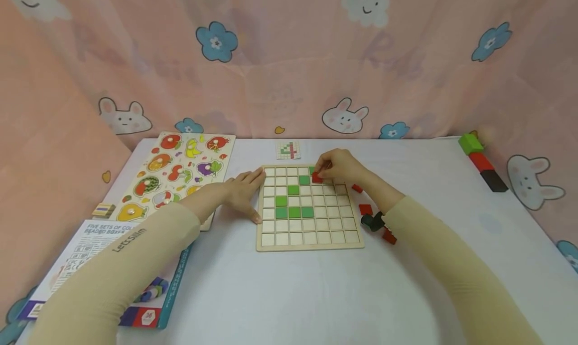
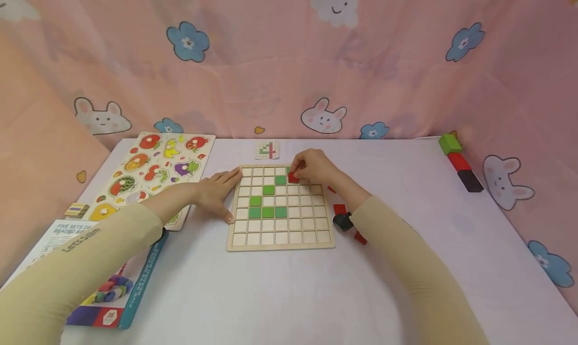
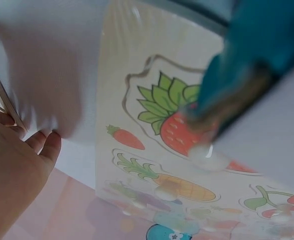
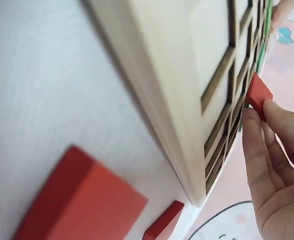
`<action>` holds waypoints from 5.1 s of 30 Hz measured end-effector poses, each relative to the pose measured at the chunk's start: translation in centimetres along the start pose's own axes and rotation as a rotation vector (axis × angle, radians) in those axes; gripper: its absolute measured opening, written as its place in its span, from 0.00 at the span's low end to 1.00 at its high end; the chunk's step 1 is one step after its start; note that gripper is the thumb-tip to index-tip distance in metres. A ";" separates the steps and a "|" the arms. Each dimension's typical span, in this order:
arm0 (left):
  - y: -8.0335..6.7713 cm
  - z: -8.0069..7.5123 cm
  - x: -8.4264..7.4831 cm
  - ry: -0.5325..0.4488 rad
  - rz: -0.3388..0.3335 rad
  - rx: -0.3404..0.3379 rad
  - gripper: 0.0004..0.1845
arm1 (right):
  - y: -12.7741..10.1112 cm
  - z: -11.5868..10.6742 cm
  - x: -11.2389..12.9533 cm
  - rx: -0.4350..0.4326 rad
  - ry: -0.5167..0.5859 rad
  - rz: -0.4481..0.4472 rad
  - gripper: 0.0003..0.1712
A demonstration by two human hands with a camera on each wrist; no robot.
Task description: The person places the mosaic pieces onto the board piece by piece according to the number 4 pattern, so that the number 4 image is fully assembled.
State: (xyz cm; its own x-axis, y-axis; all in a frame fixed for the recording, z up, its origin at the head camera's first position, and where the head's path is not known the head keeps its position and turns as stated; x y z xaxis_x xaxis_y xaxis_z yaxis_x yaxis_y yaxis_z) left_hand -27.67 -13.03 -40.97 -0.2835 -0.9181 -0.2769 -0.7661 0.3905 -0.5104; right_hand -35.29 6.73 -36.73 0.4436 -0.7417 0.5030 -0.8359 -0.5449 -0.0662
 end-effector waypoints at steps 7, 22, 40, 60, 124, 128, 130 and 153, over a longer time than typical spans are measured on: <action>0.1 -0.1 -0.2 -0.007 -0.002 -0.002 0.69 | 0.3 0.3 0.2 0.003 -0.065 -0.012 0.02; 0.0 0.0 0.0 0.009 -0.004 0.000 0.69 | -1.6 -1.8 -3.4 0.102 -0.088 0.027 0.05; -0.1 -0.1 -0.3 0.016 0.010 -0.007 0.69 | -4.8 -1.4 -9.5 0.301 -0.041 0.144 0.10; 0.0 -0.1 -0.2 0.006 0.010 0.000 0.69 | -1.6 -0.7 -2.7 0.119 0.071 0.004 0.06; -0.3 -0.1 -0.4 0.001 0.000 0.011 0.68 | -7.8 -3.4 -12.4 0.227 -0.122 0.158 0.08; -0.3 -0.1 -0.4 -0.003 -0.002 0.012 0.68 | -7.0 -4.2 -11.0 0.111 -0.075 0.141 0.05; -0.2 0.0 -0.4 -0.002 -0.002 0.012 0.68 | -6.5 -4.3 -9.9 0.063 -0.043 0.124 0.06; -0.2 -0.1 -0.4 -0.005 0.001 0.011 0.68 | -3.5 2.6 1.1 0.129 0.042 -0.019 0.03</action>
State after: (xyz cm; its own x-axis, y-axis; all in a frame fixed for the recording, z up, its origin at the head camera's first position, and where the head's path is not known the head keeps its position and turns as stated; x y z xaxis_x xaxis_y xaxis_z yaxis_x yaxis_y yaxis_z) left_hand -27.41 -12.75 -40.67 -0.2815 -0.9172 -0.2819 -0.7593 0.3926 -0.5189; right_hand -31.05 6.83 -38.20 0.4428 -0.7150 0.5410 -0.7778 -0.6065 -0.1650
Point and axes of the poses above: each hand's wrist, its own y-axis towards the middle knuckle, its own z-axis out of the palm, x = y × z, the point moved 10 cm from there along y, towards the middle knuckle, and after that the axes turned 6 degrees about -y, right-handed, at the moved point
